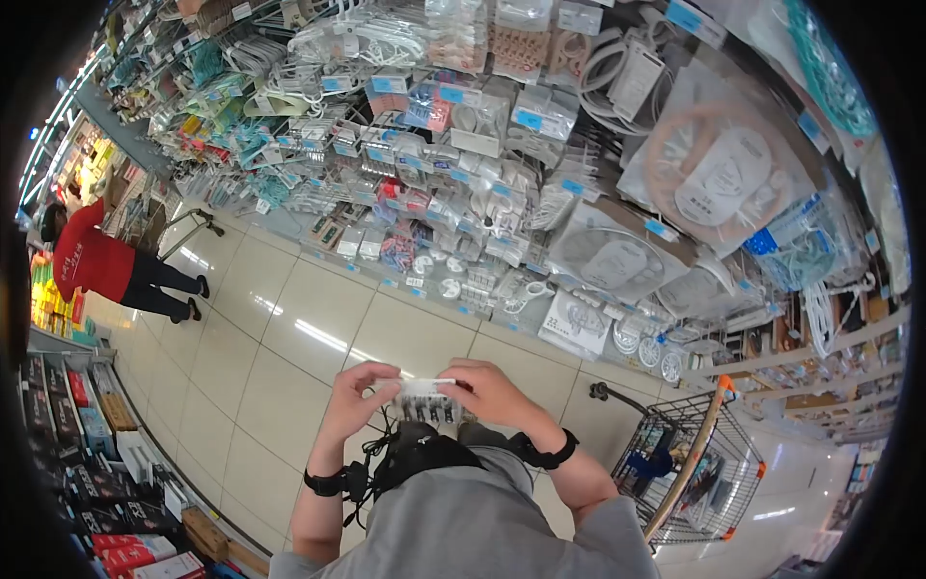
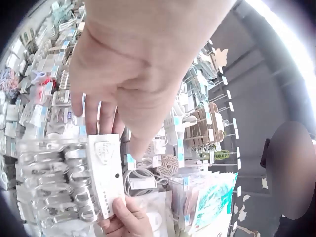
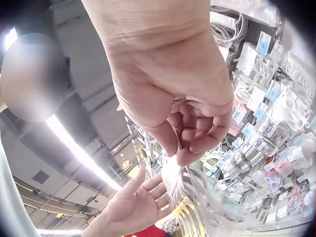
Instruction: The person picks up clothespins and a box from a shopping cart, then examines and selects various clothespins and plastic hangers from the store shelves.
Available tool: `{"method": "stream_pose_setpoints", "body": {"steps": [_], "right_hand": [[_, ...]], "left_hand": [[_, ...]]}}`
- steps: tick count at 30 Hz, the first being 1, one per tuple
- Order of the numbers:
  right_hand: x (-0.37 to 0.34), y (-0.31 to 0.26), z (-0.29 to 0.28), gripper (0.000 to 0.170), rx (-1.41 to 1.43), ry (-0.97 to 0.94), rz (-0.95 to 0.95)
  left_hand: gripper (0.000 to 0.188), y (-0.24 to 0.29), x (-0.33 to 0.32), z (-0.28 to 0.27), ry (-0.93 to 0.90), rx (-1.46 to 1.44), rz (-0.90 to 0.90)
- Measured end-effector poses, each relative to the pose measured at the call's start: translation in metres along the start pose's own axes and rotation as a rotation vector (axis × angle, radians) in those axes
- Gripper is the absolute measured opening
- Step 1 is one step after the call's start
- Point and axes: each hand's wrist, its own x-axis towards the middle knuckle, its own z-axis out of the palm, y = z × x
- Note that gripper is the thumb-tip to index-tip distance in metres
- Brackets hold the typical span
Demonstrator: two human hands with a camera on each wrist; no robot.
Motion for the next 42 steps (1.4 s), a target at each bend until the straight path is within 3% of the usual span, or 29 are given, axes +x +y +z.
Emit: {"method": "stream_pose_setpoints", "body": {"steps": [1,4,10,16,18,21,23,25,26,28,29,32,33,36,42], "right_hand": [[0.011,-0.002,-0.001,0.013,-0.001,-0.005,-0.003],[0.033,-0.005,0.005,0.013,0.122,-0.058,-0.017],[0.060,-0.011,0.027,0.012,0.221,-0.011,0.186],[0.092,-0.025,0.093,0.033,0.094,0.217,-0.039],[0.097,-0.039,0.126,0.040,0.361,0.175,0.202],[0.109,-0.049,0.174,0.041,0.566,0.220,0.401],[0.111,-0.039,0.199,0.042,0.500,0.249,0.430],[0.114,-0.046,0.220,0.045,0.447,0.276,0.463],[0.114,-0.054,0.229,0.045,0.449,0.284,0.463],[0.118,-0.069,0.242,0.044,0.649,0.459,0.314],[0.113,-0.070,0.246,0.044,0.644,0.483,0.296],[0.101,-0.068,0.255,0.043,0.884,0.459,0.305],[0.111,-0.077,0.261,0.040,0.909,0.554,0.316],[0.124,-0.076,0.275,0.033,0.639,0.581,0.526],[0.135,-0.084,0.297,0.030,0.776,0.581,0.458]], "left_hand": [[0.020,0.007,0.002,-0.001,0.028,-0.049,0.006],[0.016,0.020,0.008,-0.015,-0.039,0.019,-0.003],[0.012,0.035,0.024,-0.045,-0.070,0.123,0.052],[0.011,0.026,0.032,-0.112,-0.112,0.024,0.098],[0.011,0.025,0.028,-0.141,-0.119,0.003,0.084],[0.011,0.015,0.021,-0.181,-0.118,-0.023,0.088],[0.011,0.007,0.019,-0.205,-0.132,-0.017,0.102],[0.016,0.000,0.011,-0.230,-0.281,-0.114,0.035],[0.016,-0.002,0.007,-0.238,-0.288,-0.110,0.034],[0.032,-0.002,0.005,-0.251,-0.410,-0.514,0.085],[0.048,-0.013,0.007,-0.260,-0.474,-0.532,0.144],[0.058,-0.009,0.003,-0.270,-0.523,-0.567,0.134],[0.058,-0.014,-0.001,-0.270,-0.524,-0.573,0.132],[0.052,-0.022,-0.012,-0.269,-0.548,-0.539,-0.005],[0.039,-0.018,-0.028,-0.277,-0.492,-0.439,-0.006]]}}
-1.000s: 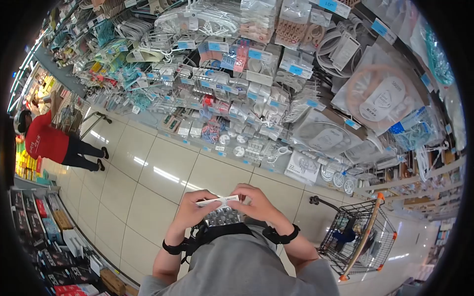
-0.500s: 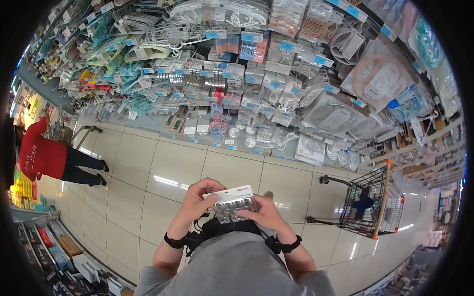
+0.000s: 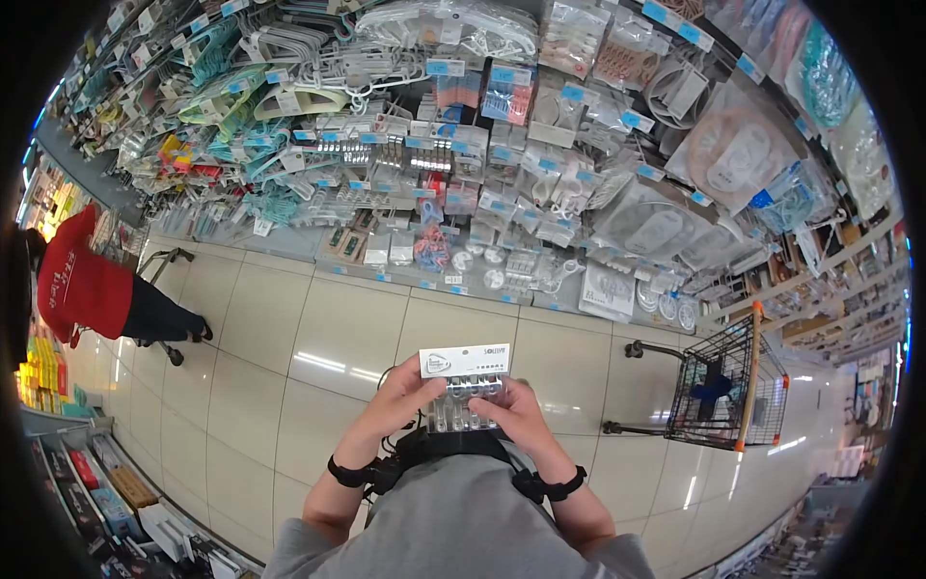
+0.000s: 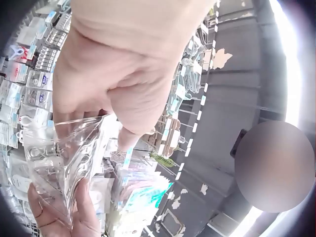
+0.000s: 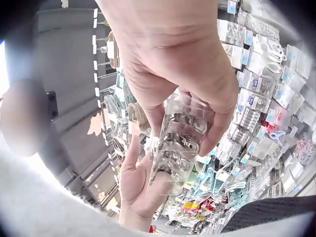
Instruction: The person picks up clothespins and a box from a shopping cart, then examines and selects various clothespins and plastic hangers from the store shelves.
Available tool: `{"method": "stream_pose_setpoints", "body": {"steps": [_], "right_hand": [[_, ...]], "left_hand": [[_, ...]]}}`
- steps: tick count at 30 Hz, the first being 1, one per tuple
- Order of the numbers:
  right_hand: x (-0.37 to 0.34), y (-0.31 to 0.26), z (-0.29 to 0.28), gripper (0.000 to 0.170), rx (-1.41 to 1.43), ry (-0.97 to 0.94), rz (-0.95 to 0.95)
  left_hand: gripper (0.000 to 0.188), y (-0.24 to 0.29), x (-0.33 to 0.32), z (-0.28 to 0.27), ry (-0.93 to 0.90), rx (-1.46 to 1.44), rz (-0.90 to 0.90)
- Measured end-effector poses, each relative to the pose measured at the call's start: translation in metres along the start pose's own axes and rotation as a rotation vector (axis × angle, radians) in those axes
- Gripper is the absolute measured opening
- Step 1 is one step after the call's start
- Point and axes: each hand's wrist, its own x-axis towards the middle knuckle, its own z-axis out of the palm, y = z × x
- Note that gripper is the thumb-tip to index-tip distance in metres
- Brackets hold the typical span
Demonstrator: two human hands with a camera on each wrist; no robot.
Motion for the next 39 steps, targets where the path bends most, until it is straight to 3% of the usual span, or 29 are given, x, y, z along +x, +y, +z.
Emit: {"method": "stream_pose_setpoints", "body": {"steps": [5,9,17,20,23,24,26,28,32,36,39], "right_hand": [[0.000,0.017,-0.004,0.033,-0.185,-0.001,0.073],[-0.001,0.023,0.006,0.037,-0.048,-0.028,-0.010],[0.000,0.028,0.010,0.039,-0.137,-0.074,-0.006],[0.005,0.018,0.017,0.038,-0.122,-0.064,-0.011],[0.015,0.000,0.013,0.035,-0.319,-0.067,0.014],[0.019,-0.002,0.018,0.033,-0.185,-0.065,-0.050],[0.030,-0.033,0.025,0.029,-0.180,-0.119,0.001],[0.041,-0.042,0.025,0.028,-0.113,-0.169,-0.064],[0.068,-0.039,0.003,0.034,-0.141,-0.240,0.037],[0.095,-0.053,0.006,0.033,-0.071,-0.205,0.087],[0.114,-0.050,0.003,0.033,-0.137,-0.237,-0.004]], "left_hand": [[0.031,-0.007,-0.009,-0.003,0.092,0.080,-0.037],[0.027,-0.011,-0.014,-0.008,0.103,0.040,-0.072],[0.020,0.009,-0.012,-0.007,0.157,0.106,-0.102],[0.020,0.008,-0.002,-0.012,0.174,0.097,-0.109],[0.021,0.005,0.014,-0.017,0.350,0.127,-0.094],[0.021,0.009,0.022,-0.021,0.339,0.064,-0.091],[0.022,0.017,0.034,-0.026,0.319,-0.001,-0.092],[0.023,0.025,0.043,-0.027,0.408,-0.016,-0.062],[0.029,0.036,0.059,-0.032,0.480,-0.050,-0.088],[0.028,0.055,0.074,-0.046,0.463,-0.047,-0.063],[0.020,0.075,0.079,-0.057,0.352,0.253,-0.007]]}}
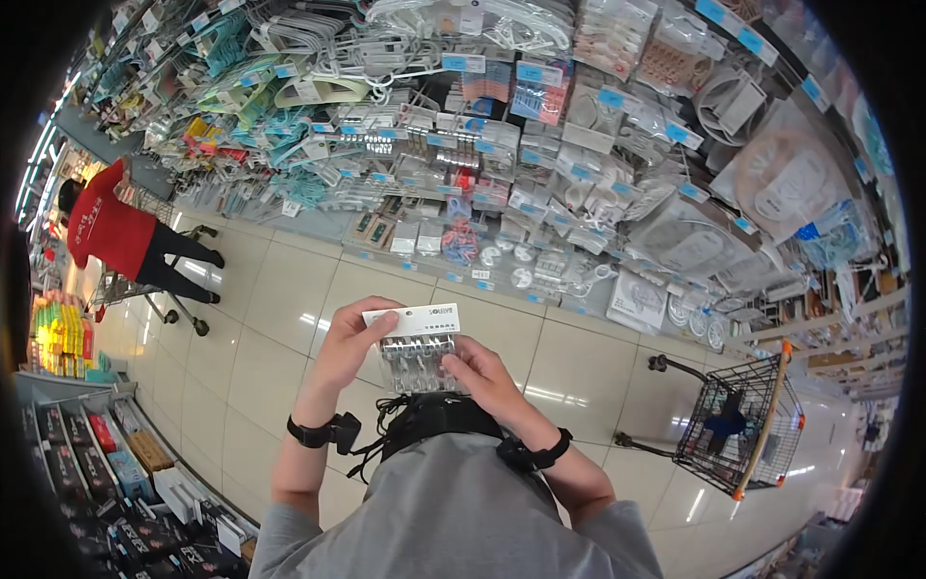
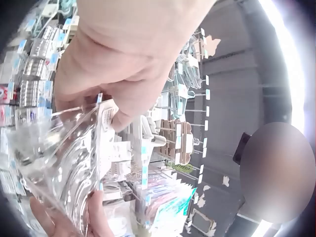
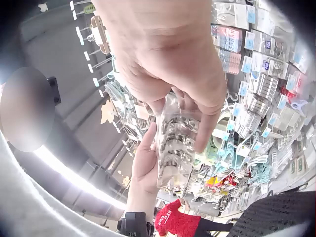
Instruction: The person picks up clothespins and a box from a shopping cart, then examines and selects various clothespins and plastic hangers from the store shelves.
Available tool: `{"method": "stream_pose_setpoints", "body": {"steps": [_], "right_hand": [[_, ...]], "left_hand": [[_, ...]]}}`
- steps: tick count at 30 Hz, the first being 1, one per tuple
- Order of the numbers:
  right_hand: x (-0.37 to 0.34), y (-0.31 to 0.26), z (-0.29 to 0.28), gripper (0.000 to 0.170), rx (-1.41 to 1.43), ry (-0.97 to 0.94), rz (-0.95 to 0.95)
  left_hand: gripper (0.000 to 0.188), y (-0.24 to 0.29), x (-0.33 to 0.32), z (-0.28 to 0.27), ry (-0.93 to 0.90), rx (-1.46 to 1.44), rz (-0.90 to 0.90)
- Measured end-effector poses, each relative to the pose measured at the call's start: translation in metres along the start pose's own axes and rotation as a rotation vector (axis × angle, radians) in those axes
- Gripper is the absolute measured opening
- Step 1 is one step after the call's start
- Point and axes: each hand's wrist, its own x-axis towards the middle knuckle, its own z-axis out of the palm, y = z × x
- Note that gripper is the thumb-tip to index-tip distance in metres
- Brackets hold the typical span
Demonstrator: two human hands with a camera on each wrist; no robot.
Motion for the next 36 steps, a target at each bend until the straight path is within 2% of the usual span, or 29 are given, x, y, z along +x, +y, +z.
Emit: {"method": "stream_pose_setpoints", "body": {"steps": [2,6,9,11,13,15,17,18,21,24,29,33,36], "right_hand": [[0.014,0.002,-0.002,0.034,-0.006,-0.060,-0.064],[0.042,-0.012,0.009,0.036,-0.039,-0.079,-0.074],[0.072,-0.011,0.022,0.035,-0.005,-0.057,-0.096],[0.096,-0.009,0.034,0.028,-0.026,0.041,-0.148],[0.122,-0.001,0.042,0.031,-0.001,0.052,-0.116],[0.151,0.010,0.049,0.035,0.018,0.069,-0.088],[0.180,0.021,0.059,0.034,-0.122,0.122,-0.017],[0.193,0.018,0.069,0.035,-0.097,0.165,0.017],[0.232,0.022,0.099,0.038,-0.140,0.237,-0.003],[0.258,0.029,0.121,0.040,-0.252,0.323,-0.048],[0.275,0.026,0.139,0.041,-0.068,0.401,0.114],[0.294,0.035,0.145,0.040,-0.023,0.425,0.118],[0.305,0.041,0.149,0.038,-0.153,0.492,0.050]], "left_hand": [[0.020,0.015,0.005,-0.007,-0.008,0.028,0.006],[0.020,0.023,0.026,-0.028,-0.008,0.043,-0.010],[0.021,0.016,0.052,-0.051,0.035,-0.047,-0.062],[0.020,0.011,0.071,-0.068,0.042,-0.073,-0.069],[0.019,0.004,0.091,-0.091,0.050,-0.103,-0.080],[0.017,-0.002,0.116,-0.119,0.016,-0.120,-0.074],[0.015,-0.008,0.137,-0.147,-0.004,-0.140,-0.069],[0.012,-0.009,0.146,-0.162,-0.039,-0.127,-0.086],[0.009,-0.012,0.172,-0.205,-0.116,-0.157,-0.156],[0.009,-0.010,0.192,-0.238,-0.224,-0.116,-0.146],[0.010,-0.018,0.218,-0.270,-0.364,-0.041,-0.142],[0.011,-0.025,0.234,-0.285,-0.371,-0.038,-0.206],[0.013,-0.040,0.248,-0.310,-0.212,-0.014,-0.178]]}}
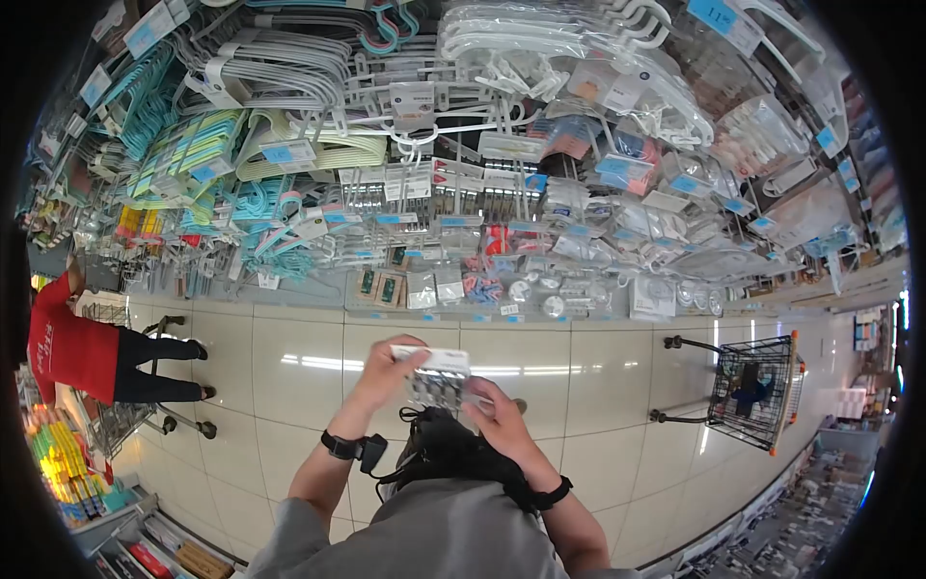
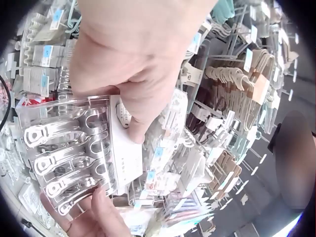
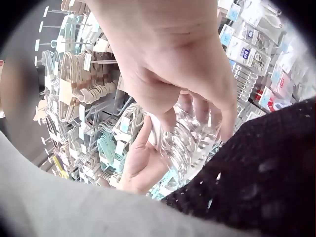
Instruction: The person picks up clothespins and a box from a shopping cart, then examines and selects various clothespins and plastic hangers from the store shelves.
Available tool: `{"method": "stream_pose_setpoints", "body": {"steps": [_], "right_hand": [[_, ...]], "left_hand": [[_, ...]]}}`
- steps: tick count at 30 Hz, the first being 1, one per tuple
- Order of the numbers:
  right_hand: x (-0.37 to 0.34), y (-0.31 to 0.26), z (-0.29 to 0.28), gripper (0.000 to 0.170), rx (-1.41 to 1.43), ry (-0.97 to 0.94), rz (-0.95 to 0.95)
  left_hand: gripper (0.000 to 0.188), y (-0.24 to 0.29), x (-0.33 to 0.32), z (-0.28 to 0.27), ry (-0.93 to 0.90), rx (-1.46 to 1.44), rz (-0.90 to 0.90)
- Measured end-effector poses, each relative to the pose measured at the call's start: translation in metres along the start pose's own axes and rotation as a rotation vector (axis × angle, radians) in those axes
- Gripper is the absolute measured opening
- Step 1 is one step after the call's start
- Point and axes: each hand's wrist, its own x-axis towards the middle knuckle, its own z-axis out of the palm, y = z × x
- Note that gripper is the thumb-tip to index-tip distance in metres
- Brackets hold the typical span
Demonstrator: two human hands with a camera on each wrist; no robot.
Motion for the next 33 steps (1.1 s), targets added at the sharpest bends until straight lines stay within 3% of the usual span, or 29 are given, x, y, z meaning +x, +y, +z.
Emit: {"method": "stream_pose_setpoints", "body": {"steps": [4,9,15,24,33], "right_hand": [[0.006,0.009,-0.009,0.036,-0.096,-0.023,-0.014],[-0.005,0.035,-0.015,0.028,-0.119,0.038,0.050],[-0.014,0.032,-0.013,0.027,-0.116,0.068,0.178],[-0.012,0.055,-0.017,0.031,-0.196,0.138,0.245],[0.005,0.050,-0.016,0.028,-0.290,0.092,0.227]], "left_hand": [[0.024,-0.020,0.038,-0.080,0.341,-0.028,-0.011],[0.031,-0.035,0.114,-0.169,0.491,0.064,0.092],[0.030,-0.040,0.185,-0.212,0.417,0.104,0.121],[0.024,-0.017,0.208,-0.222,0.338,0.111,0.180],[0.023,-0.037,0.227,-0.226,0.373,0.213,0.171]]}}
